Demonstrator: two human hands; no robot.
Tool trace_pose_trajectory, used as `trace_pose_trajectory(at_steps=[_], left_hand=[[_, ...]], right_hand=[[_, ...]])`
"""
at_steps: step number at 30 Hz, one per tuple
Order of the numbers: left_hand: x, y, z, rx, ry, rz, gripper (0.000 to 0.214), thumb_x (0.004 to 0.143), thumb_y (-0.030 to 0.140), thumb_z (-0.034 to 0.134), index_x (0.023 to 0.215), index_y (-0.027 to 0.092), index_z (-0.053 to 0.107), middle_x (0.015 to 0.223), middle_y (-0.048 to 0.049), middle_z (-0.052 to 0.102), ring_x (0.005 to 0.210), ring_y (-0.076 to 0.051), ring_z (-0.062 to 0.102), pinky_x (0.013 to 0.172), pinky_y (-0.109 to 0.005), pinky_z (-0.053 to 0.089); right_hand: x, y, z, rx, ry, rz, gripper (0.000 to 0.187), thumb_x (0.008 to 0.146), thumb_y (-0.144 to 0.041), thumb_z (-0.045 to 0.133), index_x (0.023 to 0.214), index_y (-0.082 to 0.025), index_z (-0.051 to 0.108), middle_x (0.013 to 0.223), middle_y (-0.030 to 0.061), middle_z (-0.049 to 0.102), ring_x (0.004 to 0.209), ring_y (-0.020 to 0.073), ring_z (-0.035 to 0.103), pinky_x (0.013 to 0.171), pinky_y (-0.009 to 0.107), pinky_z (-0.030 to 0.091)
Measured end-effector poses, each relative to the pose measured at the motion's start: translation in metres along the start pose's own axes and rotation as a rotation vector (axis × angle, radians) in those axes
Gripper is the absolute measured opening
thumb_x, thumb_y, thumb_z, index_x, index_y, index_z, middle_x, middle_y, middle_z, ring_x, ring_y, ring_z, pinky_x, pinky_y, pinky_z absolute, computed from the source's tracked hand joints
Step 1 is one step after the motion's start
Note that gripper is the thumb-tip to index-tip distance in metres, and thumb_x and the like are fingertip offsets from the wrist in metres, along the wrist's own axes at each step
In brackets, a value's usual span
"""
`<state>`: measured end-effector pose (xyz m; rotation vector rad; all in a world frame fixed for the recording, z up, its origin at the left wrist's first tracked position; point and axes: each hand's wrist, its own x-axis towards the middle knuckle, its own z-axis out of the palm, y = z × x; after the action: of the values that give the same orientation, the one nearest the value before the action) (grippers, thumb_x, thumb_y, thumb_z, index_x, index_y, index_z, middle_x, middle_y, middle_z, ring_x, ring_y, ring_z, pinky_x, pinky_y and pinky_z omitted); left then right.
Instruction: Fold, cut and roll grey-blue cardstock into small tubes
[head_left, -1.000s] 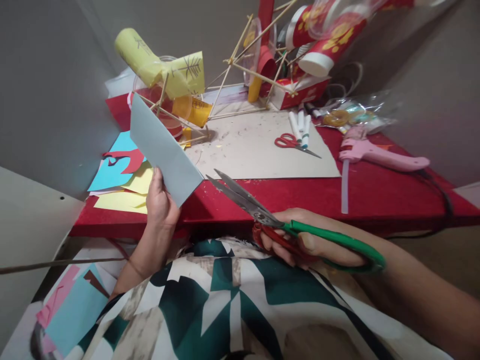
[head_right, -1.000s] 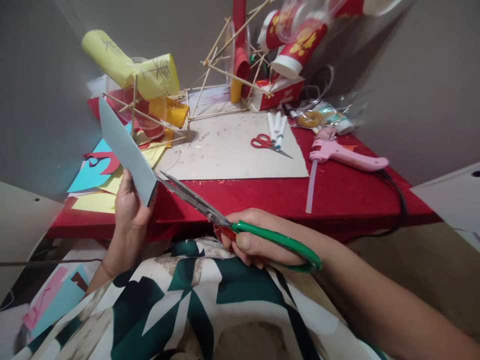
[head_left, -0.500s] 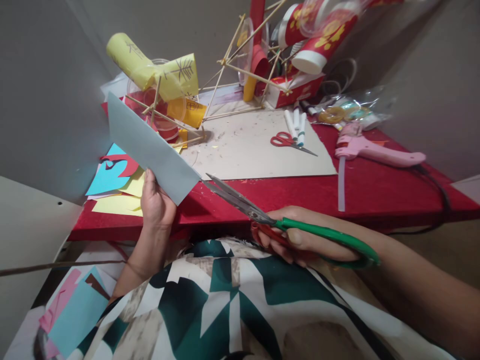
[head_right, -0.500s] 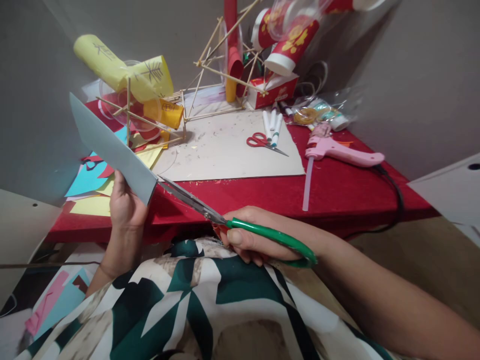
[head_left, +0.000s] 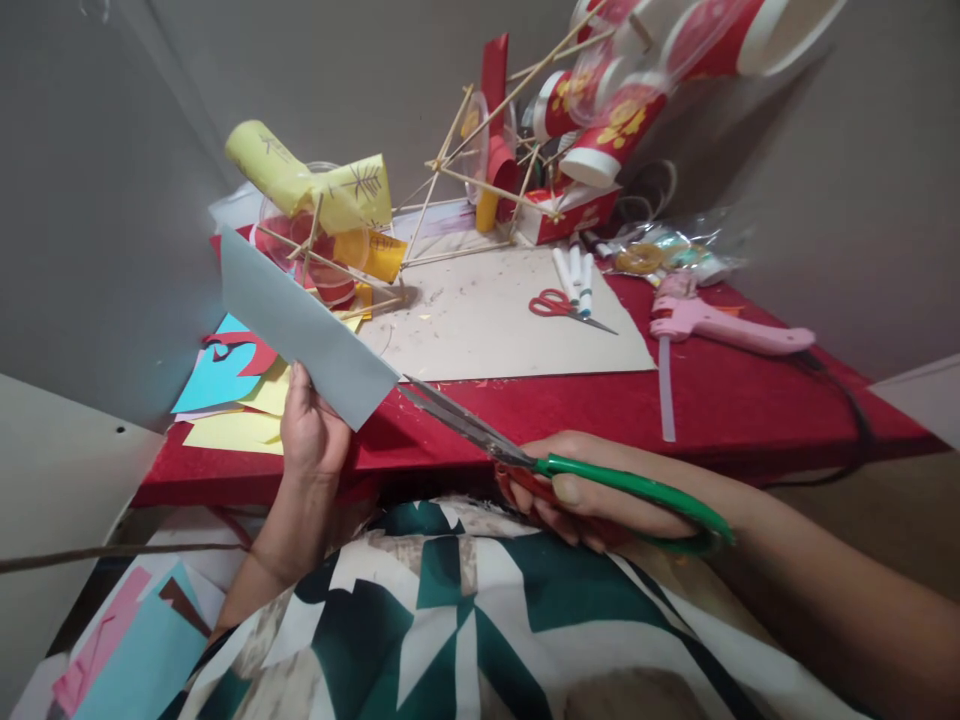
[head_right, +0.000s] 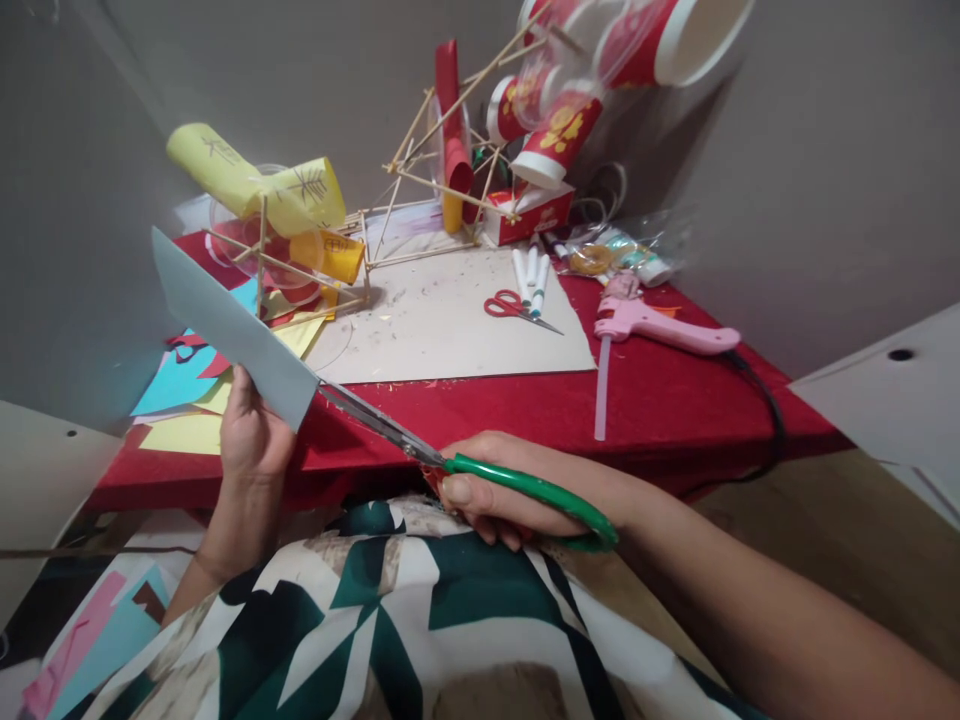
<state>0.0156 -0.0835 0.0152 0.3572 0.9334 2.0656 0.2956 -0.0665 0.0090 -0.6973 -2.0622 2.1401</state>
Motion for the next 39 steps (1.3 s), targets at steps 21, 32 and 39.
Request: trace_pose_trajectory(at_steps=[21, 32, 39], left_hand=[[0.001, 0.007, -0.007, 0.022, 0.040, -0.091, 0.034, 0.108, 0.027, 0.039, 0.105, 0.015, 0.071, 0.110, -0.0077, 0.079, 0.124, -0.016, 0.066, 0.109, -0.030, 0.050], [0.001, 0.001, -0.010, 0.065, -0.004, -0.066, 0.034, 0.108, 0.028, 0.038, 0.113, 0.015, 0.069, 0.120, -0.0095, 0.076, 0.140, -0.018, 0.052, 0.115, -0.033, 0.046], [0.004, -0.004, -0.022, 0.164, -0.145, 0.147, 0.026, 0.105, 0.023, 0.047, 0.111, 0.020, 0.071, 0.121, -0.0068, 0.076, 0.133, -0.017, 0.059, 0.115, -0.031, 0.045]], right_hand=[[0.007, -0.001, 0.005, -0.018, 0.020, -0.003, 0.076, 0.078, -0.090, 0.051, 0.087, -0.015, 0.055, 0.067, 0.0013, 0.055, 0.053, 0.0095, 0.052, 0.044, 0.018, 0.043], [0.007, 0.001, 0.003, -0.009, 0.015, 0.007, 0.076, 0.080, -0.088, 0.051, 0.090, -0.013, 0.059, 0.068, 0.0024, 0.058, 0.053, 0.0102, 0.055, 0.045, 0.018, 0.045], [0.008, 0.003, 0.002, 0.068, 0.000, -0.030, 0.077, 0.081, -0.088, 0.049, 0.090, -0.012, 0.059, 0.063, 0.0027, 0.059, 0.047, 0.0087, 0.053, 0.042, 0.017, 0.040]])
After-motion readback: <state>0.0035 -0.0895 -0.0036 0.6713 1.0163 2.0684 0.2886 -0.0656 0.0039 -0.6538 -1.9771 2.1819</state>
